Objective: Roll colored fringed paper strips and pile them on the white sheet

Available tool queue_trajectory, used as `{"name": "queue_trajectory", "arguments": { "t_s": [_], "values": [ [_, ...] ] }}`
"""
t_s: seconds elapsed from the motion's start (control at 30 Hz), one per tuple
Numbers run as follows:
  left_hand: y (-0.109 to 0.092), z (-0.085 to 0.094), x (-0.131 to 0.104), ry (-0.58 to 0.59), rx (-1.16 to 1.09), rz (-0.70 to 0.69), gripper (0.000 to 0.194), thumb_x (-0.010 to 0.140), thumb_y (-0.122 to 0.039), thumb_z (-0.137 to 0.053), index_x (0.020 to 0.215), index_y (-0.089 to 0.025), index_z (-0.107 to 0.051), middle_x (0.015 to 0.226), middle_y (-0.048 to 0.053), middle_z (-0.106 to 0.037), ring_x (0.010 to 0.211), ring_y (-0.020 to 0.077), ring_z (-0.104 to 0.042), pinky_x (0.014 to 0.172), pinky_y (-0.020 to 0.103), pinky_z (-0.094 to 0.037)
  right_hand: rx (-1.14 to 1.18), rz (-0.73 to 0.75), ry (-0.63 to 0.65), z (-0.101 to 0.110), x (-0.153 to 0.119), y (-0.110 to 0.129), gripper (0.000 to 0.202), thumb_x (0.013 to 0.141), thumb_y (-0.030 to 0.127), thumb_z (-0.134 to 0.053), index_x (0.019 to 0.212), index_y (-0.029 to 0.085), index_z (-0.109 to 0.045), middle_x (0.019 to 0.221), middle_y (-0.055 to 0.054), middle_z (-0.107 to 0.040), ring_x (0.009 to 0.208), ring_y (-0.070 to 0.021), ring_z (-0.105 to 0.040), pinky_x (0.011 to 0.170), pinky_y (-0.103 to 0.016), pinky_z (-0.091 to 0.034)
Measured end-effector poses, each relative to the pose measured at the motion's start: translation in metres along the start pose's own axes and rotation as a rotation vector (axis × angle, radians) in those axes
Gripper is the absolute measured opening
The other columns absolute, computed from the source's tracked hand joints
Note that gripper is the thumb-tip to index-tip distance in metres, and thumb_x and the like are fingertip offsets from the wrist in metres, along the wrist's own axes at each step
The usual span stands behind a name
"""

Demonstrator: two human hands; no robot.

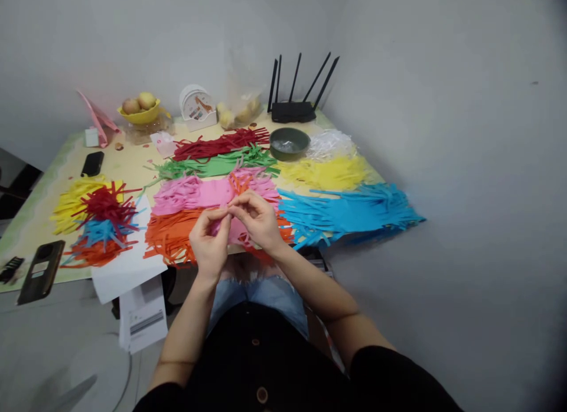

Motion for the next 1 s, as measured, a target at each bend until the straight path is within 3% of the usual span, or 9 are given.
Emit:
{"name": "queue_trajectory", "arguments": {
  "t_s": [0.07,0.17,0.27,0.4,0.53,0.7,0.9,1.0],
  "values": [
    [0.008,0.001,0.0,0.002,-0.057,0.063,0.008,0.082,-0.022,-0.077,0.086,-0.018,-0.072,0.086,0.003,-0.076,0.082,0.0128,-0.072,0.079,0.023,-0.056,-0.026,-0.004,0.047,0.0,0.002,0.001,0.031,0.087,0.049,-0.072,0.087,0.018,-0.07,0.078,-0.001,-0.061,0.07,-0.0119,-0.053,0.065,-0.025,-0.043],
    [0.018,0.005,0.0,-0.004,-0.102,0.138,0.013,0.08,-0.026,-0.08,0.085,-0.018,-0.071,0.086,0.003,-0.076,0.081,0.0136,-0.073,0.078,0.024,-0.056,-0.053,-0.042,0.216,-0.004,0.008,0.003,0.031,0.088,0.048,-0.07,0.089,0.018,-0.072,0.08,-0.002,-0.066,0.073,-0.0134,-0.059,0.068,-0.026,-0.046],
    [0.026,0.007,0.0,0.04,-0.13,0.189,0.017,0.078,-0.03,-0.082,0.082,-0.018,-0.07,0.084,0.004,-0.076,0.081,0.0152,-0.073,0.077,0.026,-0.057,-0.129,0.026,0.31,-0.004,0.014,0.014,0.026,0.094,0.04,-0.065,0.083,0.017,-0.073,0.081,-0.004,-0.07,0.076,-0.0143,-0.063,0.071,-0.027,-0.048],
    [0.037,0.003,-0.002,0.156,-0.281,0.284,0.028,0.073,-0.038,-0.084,0.087,-0.02,-0.069,0.083,0.003,-0.074,0.08,0.0163,-0.073,0.078,0.028,-0.057,-0.35,0.225,0.315,-0.01,0.011,0.03,0.023,0.097,0.029,-0.06,0.082,0.017,-0.071,0.078,-0.004,-0.068,0.073,-0.0137,-0.062,0.069,-0.027,-0.047],
    [0.048,0.016,-0.004,0.028,-0.329,0.335,0.034,0.066,-0.041,-0.088,0.083,-0.02,-0.069,0.078,0.001,-0.073,0.074,0.015,-0.071,0.075,0.028,-0.057,-0.497,0.396,0.345,-0.027,0.002,0.037,0.021,0.099,0.026,-0.056,0.084,0.017,-0.068,0.078,-0.005,-0.066,0.074,-0.0154,-0.061,0.068,-0.028,-0.047],
    [0.059,0.029,-0.007,-0.053,-0.412,0.426,0.039,0.058,-0.045,-0.092,0.075,-0.019,-0.068,0.07,0.001,-0.073,0.069,0.0162,-0.072,0.073,0.028,-0.057,-0.589,0.537,0.267,-0.041,0.001,0.048,0.017,0.099,0.018,-0.054,0.086,0.019,-0.065,0.079,-0.005,-0.064,0.079,-0.0178,-0.06,0.074,-0.03,-0.048],
    [0.066,0.049,-0.004,-0.092,-0.448,0.514,0.047,0.051,-0.045,-0.094,0.067,-0.018,-0.059,0.063,-0.001,-0.07,0.056,0.0126,-0.066,0.061,0.025,-0.053,-0.545,0.46,0.238,-0.056,0.013,0.037,0.016,0.1,0.021,-0.051,0.087,0.02,-0.061,0.082,-0.005,-0.062,0.08,-0.0185,-0.059,0.073,-0.031,-0.047],
    [0.067,0.049,-0.001,-0.028,-0.457,0.513,0.045,0.054,-0.046,-0.092,0.076,-0.019,-0.064,0.062,-0.002,-0.068,0.055,0.0117,-0.064,0.061,0.025,-0.053,-0.507,0.411,0.284,-0.066,0.018,0.031,0.017,0.1,0.022,-0.05,0.087,0.019,-0.061,0.084,-0.006,-0.062,0.082,-0.0185,-0.059,0.075,-0.032,-0.047]
  ]
}}
Point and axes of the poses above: each hand's wrist, its own x-axis towards the middle knuckle, its own z-axis out of the back of the hand, y = z × x, the point moved 8 cm from there along x, towards the middle knuckle
